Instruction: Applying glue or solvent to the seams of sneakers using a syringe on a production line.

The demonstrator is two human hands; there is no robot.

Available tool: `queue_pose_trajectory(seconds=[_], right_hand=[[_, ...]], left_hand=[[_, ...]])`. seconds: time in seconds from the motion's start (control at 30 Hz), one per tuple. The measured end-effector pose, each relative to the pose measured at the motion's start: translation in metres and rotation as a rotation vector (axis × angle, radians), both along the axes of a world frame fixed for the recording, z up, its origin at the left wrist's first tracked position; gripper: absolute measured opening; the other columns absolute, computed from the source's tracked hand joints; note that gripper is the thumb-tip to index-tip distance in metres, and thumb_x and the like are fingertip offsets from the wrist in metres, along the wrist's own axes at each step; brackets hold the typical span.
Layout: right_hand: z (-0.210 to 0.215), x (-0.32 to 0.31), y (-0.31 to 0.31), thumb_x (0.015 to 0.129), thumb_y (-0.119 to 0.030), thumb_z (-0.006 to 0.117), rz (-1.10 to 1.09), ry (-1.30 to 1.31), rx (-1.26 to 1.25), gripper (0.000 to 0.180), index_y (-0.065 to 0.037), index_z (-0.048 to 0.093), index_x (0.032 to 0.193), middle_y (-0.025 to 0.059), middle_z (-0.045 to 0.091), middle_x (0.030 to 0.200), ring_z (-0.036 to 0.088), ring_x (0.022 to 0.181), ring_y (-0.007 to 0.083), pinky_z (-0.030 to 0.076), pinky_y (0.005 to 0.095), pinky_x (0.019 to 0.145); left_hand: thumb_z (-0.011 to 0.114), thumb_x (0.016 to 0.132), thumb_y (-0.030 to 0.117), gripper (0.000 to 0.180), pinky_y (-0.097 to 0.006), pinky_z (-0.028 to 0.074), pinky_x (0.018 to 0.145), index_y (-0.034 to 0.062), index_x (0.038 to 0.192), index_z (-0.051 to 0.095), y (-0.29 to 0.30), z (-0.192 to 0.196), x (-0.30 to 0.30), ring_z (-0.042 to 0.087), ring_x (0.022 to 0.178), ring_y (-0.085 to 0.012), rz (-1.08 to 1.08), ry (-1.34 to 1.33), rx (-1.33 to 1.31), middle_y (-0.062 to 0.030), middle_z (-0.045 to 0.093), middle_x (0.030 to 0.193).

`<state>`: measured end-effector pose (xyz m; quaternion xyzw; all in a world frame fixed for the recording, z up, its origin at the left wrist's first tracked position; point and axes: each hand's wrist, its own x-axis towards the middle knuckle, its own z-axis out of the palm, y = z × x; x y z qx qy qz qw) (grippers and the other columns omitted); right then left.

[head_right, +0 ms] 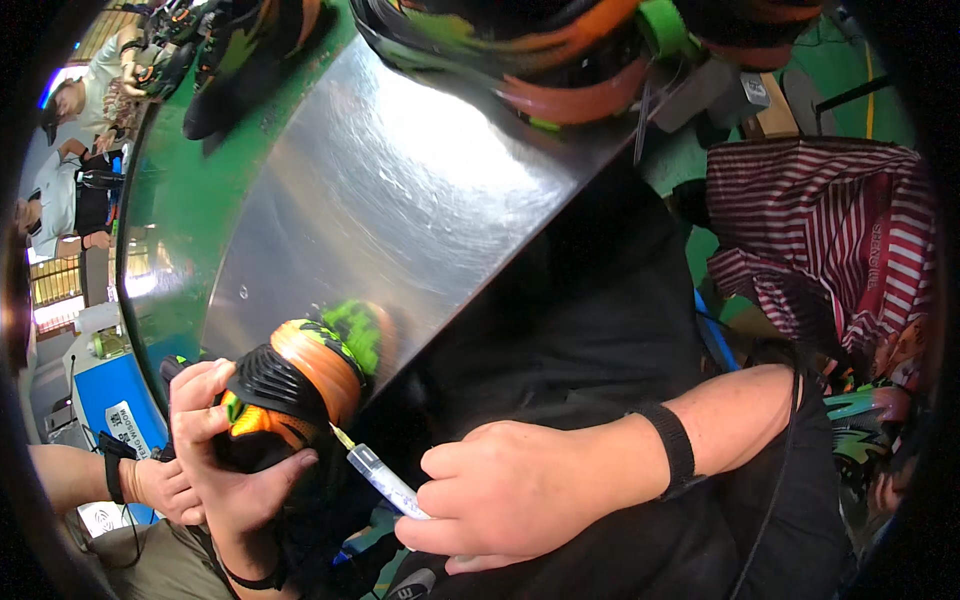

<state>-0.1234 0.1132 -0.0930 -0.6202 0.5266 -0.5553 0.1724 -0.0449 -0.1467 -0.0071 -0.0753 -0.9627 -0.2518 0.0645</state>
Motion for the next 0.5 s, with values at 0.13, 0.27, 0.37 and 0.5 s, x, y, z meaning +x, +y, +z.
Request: queue_pose_trajectory(seconds=[0.13, 0.27, 0.37, 0.5], right_hand=[[0.011, -0.011, 0.013, 0.083, -0.028, 0.070, -0.091, -0.041, -0.113, 0.031, -0.007, 0.063, 0.103, 0.0022, 0.049, 0.071, 0.047, 0.059, 0.0198, 0.039, 0.0308, 0.045], [0.013, -0.038, 0.038, 0.073, -0.027, 0.081, -0.310, -0.036, -0.149, 0.038, -0.004, 0.068, 0.101, 0.0047, 0.063, 0.075, 0.049, 0.053, 0.0185, 0.039, 0.0292, 0.047], [0.009, -0.049, 0.048, 0.073, -0.027, 0.081, -0.355, 0.011, -0.122, 0.041, -0.002, 0.068, 0.102, 0.0061, 0.066, 0.078, 0.052, 0.055, 0.0190, 0.041, 0.0292, 0.050], [0.011, -0.060, 0.053, 0.073, -0.026, 0.082, -0.328, 0.015, -0.122, 0.042, 0.000, 0.067, 0.103, 0.0062, 0.066, 0.080, 0.054, 0.057, 0.0194, 0.041, 0.0300, 0.051]], left_hand=[[0.090, 0.055, 0.020, 0.078, -0.050, 0.042, 0.094, 0.0097, 0.121, 0.050, 0.006, 0.007, 0.001, 0.051, 0.110, -0.0391, 0.009, -0.020, -0.099, -0.0170, 0.053, 0.126], [0.091, 0.054, 0.025, 0.095, -0.048, 0.042, 0.096, -0.0003, 0.132, 0.042, 0.013, 0.015, 0.030, 0.051, 0.112, -0.0410, 0.151, -0.104, -0.190, -0.0207, 0.050, 0.127], [0.090, 0.053, 0.021, 0.093, -0.045, 0.042, 0.097, -0.0048, 0.130, 0.043, 0.010, 0.012, 0.037, 0.054, 0.111, -0.0397, 0.209, -0.128, -0.192, -0.0223, 0.053, 0.120], [0.088, 0.054, 0.017, 0.089, -0.044, 0.045, 0.094, -0.0067, 0.128, 0.046, 0.007, 0.023, 0.020, 0.057, 0.106, -0.0392, 0.304, -0.011, -0.195, -0.0212, 0.057, 0.116]])
